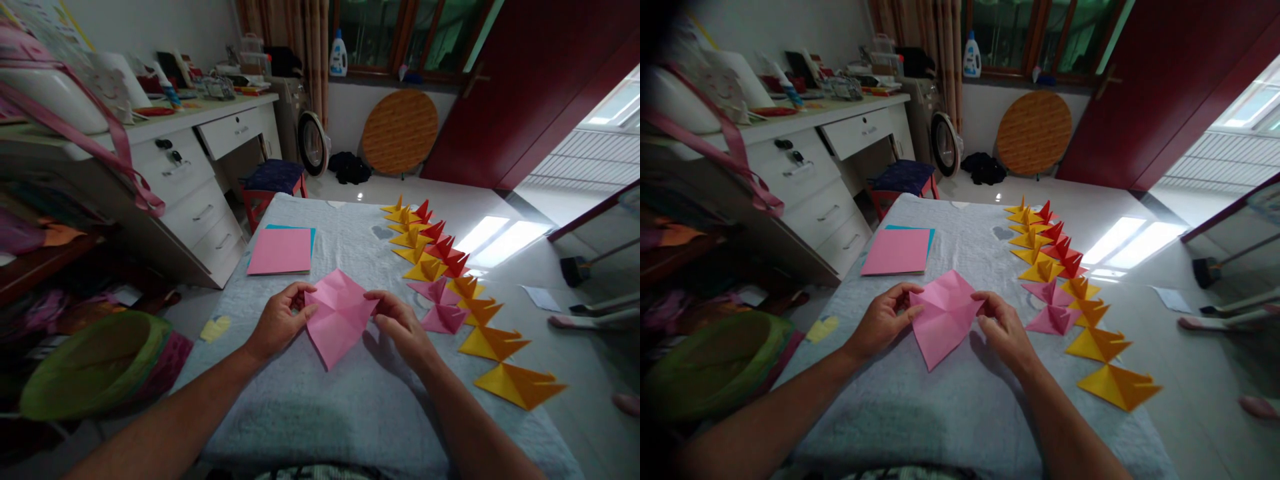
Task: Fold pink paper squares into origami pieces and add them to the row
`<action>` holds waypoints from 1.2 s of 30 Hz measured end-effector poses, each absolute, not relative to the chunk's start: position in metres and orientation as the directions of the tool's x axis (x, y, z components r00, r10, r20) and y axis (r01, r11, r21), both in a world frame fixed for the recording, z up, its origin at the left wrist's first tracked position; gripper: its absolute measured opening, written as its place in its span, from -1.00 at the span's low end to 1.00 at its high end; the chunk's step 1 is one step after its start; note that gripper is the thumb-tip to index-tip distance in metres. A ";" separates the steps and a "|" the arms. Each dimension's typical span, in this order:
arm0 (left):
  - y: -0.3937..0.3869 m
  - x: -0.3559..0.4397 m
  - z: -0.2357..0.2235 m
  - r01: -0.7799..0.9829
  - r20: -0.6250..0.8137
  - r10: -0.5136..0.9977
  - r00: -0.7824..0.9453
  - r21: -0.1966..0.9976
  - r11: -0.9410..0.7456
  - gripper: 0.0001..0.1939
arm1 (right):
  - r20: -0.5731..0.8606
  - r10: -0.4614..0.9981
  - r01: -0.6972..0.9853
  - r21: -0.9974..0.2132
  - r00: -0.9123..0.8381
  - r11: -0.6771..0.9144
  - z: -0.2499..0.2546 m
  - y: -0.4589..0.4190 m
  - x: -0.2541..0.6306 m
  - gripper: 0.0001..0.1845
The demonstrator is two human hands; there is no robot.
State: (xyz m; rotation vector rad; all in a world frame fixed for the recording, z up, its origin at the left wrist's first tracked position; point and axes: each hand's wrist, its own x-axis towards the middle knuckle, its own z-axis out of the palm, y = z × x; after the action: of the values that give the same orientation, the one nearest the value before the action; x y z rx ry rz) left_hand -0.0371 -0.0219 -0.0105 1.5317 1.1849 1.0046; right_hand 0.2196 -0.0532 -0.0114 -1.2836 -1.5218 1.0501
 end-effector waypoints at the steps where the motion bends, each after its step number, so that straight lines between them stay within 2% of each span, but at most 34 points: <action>1: -0.023 -0.036 -0.009 0.241 0.071 0.977 0.202 0.963 -0.120 -0.71 | 0.074 0.993 0.261 -0.961 -0.090 0.095 -0.012 -0.053 0.219 -0.67; 4: -0.026 -0.036 -0.001 0.306 0.089 0.969 0.230 0.939 -0.159 -0.71 | 0.026 0.999 0.261 -0.965 -0.023 0.031 -0.015 -0.051 0.215 -0.71; 9: -0.024 -0.037 0.022 0.457 0.082 0.948 0.308 0.861 -0.223 -0.74 | 0.042 0.999 0.186 -0.981 -0.024 0.046 -0.021 -0.048 0.211 -0.63; 12: -0.022 -0.032 0.033 0.508 0.084 0.928 0.364 0.817 -0.273 -0.73 | 0.074 0.997 0.222 -0.972 -0.011 0.074 -0.019 -0.049 0.210 -0.73; 17: -0.025 -0.013 0.036 0.462 0.164 0.914 0.371 0.821 -0.335 -0.68 | 0.169 0.985 0.357 -0.923 0.033 0.147 -0.011 -0.051 0.211 -0.83; 21: -0.028 -0.002 0.033 0.408 0.206 0.894 0.399 0.833 -0.374 -0.79 | 0.300 0.954 0.427 -0.865 0.020 0.263 -0.006 -0.052 0.210 -0.86; 25: -0.027 -0.002 0.033 0.448 0.287 0.867 0.407 0.765 -0.463 -0.89 | 0.434 0.900 0.440 -0.815 0.036 0.376 -0.003 -0.052 0.208 -0.88; 29: -0.024 -0.003 0.029 0.488 0.408 0.841 0.354 0.687 -0.538 -0.94 | 0.470 0.883 0.364 -0.821 -0.006 0.440 -0.001 -0.055 0.208 -0.85; 31: -0.025 -0.002 0.025 0.435 0.404 0.832 0.380 0.715 -0.547 -0.94 | 0.455 0.890 0.341 -0.831 -0.035 0.439 -0.001 -0.056 0.207 -0.84; 36: -0.026 0.005 0.012 0.345 0.254 0.886 0.387 0.851 -0.395 -0.86 | 0.323 0.945 0.297 -0.908 0.043 0.297 -0.002 -0.059 0.201 -0.91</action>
State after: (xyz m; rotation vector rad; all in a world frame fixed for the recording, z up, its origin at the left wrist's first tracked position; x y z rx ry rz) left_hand 0.0051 -0.0262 0.0121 1.9254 1.0574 0.9526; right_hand 0.2006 -0.0586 -0.0024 -1.2087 -1.4806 0.7520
